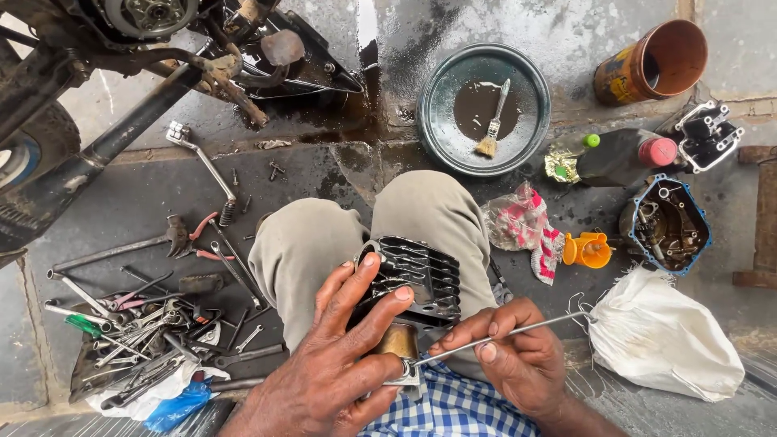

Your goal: Installing a piston into a cylinder block as part of a motorcycle engine rebuild.

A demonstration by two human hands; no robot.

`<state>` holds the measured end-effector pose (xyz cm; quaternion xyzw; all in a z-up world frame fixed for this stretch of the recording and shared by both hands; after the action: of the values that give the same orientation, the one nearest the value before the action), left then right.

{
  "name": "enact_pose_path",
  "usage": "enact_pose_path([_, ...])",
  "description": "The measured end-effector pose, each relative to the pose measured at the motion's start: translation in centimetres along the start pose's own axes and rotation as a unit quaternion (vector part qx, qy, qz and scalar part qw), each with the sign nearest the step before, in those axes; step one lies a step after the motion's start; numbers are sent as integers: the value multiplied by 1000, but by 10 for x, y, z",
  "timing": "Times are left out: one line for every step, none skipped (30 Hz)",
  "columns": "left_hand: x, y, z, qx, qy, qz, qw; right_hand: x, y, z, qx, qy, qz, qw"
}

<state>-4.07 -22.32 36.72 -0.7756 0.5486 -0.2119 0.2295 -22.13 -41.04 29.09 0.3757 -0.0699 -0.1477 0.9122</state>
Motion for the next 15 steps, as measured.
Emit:
enact_pose_path([0,0,0,-2,-1,4,1000,0,0,0,-2,-2,5,1000])
enact_pose_path([1,0,0,-2,-1,4,1000,1,0,0,-2,-2,6,1000])
enact_pose_path([1,0,1,0,4,3,1000,2,1,0,-3,-5,10,1000])
enact_pose_path([1,0,1,1,7,1,1000,2,1,0,-3,-8,15,1000])
enact_pose_path([1,1,1,1,7,1,1000,1,0,-1,-3,-7,15,1000])
enact_pose_path([0,1,1,3,14,-2,1000,1,-1,-2,4,-7,18,1000])
enact_pose_path([0,2,1,4,20,-6,1000,0,-1,-2,11,-8,22,1000])
enact_pose_path([1,0,0,5,20,-6,1000,0,-1,-2,11,-7,22,1000])
enact_pose_path([2,-1,-2,-7,14,-4,1000,1,-1,-2,15,-5,26,1000])
enact_pose_path([3,-1,-3,-19,9,-3,1000,1,-1,-1,19,-3,29,999])
enact_pose_path([3,-3,-4,-19,8,-2,1000,3,0,2,20,-2,29,999])
enact_pose_path([4,-4,-5,-12,6,10,1000,4,1,5,5,0,36,999])
enact_pose_path([5,-5,-6,-5,3,22,1000,7,2,8,-10,3,43,999])
enact_pose_path([6,-5,-6,-5,3,22,1000,8,2,11,-9,3,42,999])
enact_pose_path([6,-5,-6,-10,-2,32,999,9,2,14,-35,12,48,998])
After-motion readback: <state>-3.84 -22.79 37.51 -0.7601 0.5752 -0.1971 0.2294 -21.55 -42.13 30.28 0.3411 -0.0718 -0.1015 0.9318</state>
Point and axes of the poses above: each hand's wrist, its own x-axis towards the middle knuckle, its own y-axis out of the palm, z = x × y, the point moved 2 cm from there along x, towards the middle knuckle, and after that the axes turned 4 degrees about -y, right-handed, at the moved point
